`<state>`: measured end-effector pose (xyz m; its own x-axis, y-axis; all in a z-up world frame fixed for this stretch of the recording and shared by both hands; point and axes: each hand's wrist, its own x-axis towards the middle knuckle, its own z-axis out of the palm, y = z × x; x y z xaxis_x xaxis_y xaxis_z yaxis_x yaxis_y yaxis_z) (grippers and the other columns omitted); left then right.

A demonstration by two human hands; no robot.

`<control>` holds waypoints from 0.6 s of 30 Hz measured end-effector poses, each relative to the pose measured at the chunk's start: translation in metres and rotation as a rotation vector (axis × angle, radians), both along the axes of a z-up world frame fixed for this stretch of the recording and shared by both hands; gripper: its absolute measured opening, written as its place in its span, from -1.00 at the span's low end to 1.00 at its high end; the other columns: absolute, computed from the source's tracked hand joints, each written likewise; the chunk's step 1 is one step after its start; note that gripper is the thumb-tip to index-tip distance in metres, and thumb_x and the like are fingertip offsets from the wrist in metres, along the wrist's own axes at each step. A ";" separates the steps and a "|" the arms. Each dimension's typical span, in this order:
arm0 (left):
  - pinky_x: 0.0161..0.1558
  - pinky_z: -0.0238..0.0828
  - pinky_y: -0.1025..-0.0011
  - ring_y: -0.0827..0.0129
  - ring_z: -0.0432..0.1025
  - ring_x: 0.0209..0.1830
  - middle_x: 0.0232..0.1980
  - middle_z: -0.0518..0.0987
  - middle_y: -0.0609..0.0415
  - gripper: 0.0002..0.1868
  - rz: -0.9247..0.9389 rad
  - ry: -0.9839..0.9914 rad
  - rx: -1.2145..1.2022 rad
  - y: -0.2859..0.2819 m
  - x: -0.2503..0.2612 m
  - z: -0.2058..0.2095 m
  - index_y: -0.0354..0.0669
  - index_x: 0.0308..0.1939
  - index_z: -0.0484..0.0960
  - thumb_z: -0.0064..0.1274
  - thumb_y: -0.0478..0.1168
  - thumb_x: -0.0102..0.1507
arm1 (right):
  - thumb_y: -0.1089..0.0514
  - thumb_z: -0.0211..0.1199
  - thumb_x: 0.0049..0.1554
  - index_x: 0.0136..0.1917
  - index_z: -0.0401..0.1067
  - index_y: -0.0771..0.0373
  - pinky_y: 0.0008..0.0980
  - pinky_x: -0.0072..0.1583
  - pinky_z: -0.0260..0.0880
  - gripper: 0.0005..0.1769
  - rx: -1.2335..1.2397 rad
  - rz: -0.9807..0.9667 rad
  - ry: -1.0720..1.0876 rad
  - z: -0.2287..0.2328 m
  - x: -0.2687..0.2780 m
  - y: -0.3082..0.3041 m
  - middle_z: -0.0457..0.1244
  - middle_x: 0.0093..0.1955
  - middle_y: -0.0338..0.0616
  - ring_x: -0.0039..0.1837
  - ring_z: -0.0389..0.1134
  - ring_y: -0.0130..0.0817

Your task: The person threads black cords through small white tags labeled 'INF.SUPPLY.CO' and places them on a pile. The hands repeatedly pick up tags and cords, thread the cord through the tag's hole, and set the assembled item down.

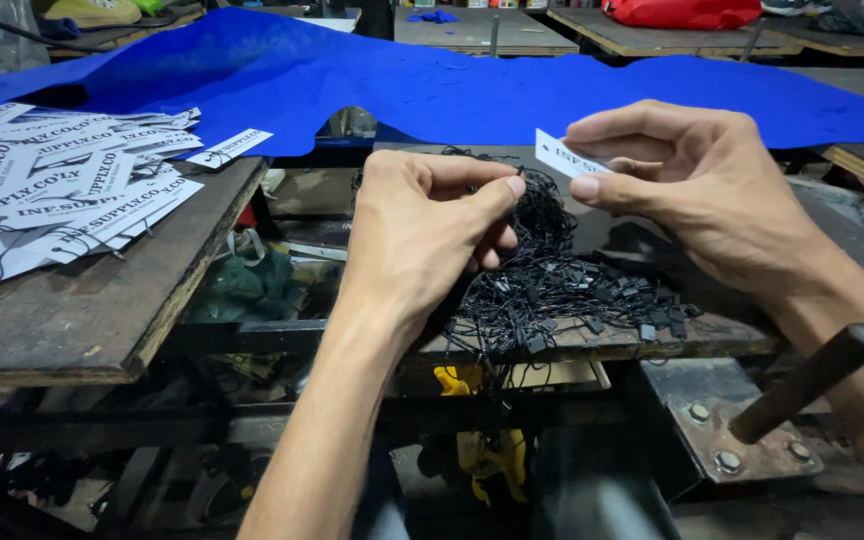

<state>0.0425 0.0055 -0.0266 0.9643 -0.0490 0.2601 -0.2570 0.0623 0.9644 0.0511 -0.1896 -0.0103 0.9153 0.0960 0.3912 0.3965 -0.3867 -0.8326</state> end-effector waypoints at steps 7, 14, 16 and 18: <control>-0.63 0.45 0.67 0.51 0.52 -0.64 -0.48 0.72 -0.03 -0.79 -0.048 -0.045 0.045 0.000 -0.002 0.001 -0.34 -0.15 0.84 0.24 -0.30 0.19 | 0.24 0.40 -0.07 0.27 0.47 0.24 -0.50 0.16 0.55 -0.41 -0.062 0.023 -0.024 0.000 0.000 0.002 0.45 0.22 -0.08 0.20 0.48 -0.39; -0.60 0.48 0.66 0.52 0.52 -0.61 -0.42 0.76 -0.05 -0.78 -0.078 -0.043 0.040 0.000 -0.002 0.003 -0.36 -0.14 0.84 0.20 -0.33 0.20 | 0.30 0.40 -0.06 0.25 0.48 0.32 -0.51 0.04 0.55 -0.43 -0.031 0.093 -0.002 -0.003 0.002 0.002 0.47 0.15 -0.01 0.14 0.49 -0.37; -0.61 0.47 0.68 0.55 0.51 -0.62 -0.42 0.76 -0.03 -0.77 -0.070 -0.037 0.044 0.000 -0.002 0.003 -0.34 -0.13 0.84 0.18 -0.32 0.20 | 0.31 0.39 -0.06 0.25 0.47 0.33 -0.50 0.08 0.55 -0.44 -0.032 0.109 -0.001 -0.005 0.003 0.001 0.47 0.16 -0.01 0.16 0.49 -0.37; -0.62 0.47 0.69 0.58 0.50 -0.62 -0.42 0.77 -0.01 -0.75 -0.062 -0.037 0.048 0.000 -0.001 0.004 -0.31 -0.11 0.84 0.17 -0.32 0.20 | 0.32 0.38 -0.06 0.25 0.47 0.34 -0.50 0.13 0.54 -0.44 -0.032 0.124 -0.006 -0.004 0.004 0.001 0.46 0.17 -0.02 0.19 0.49 -0.37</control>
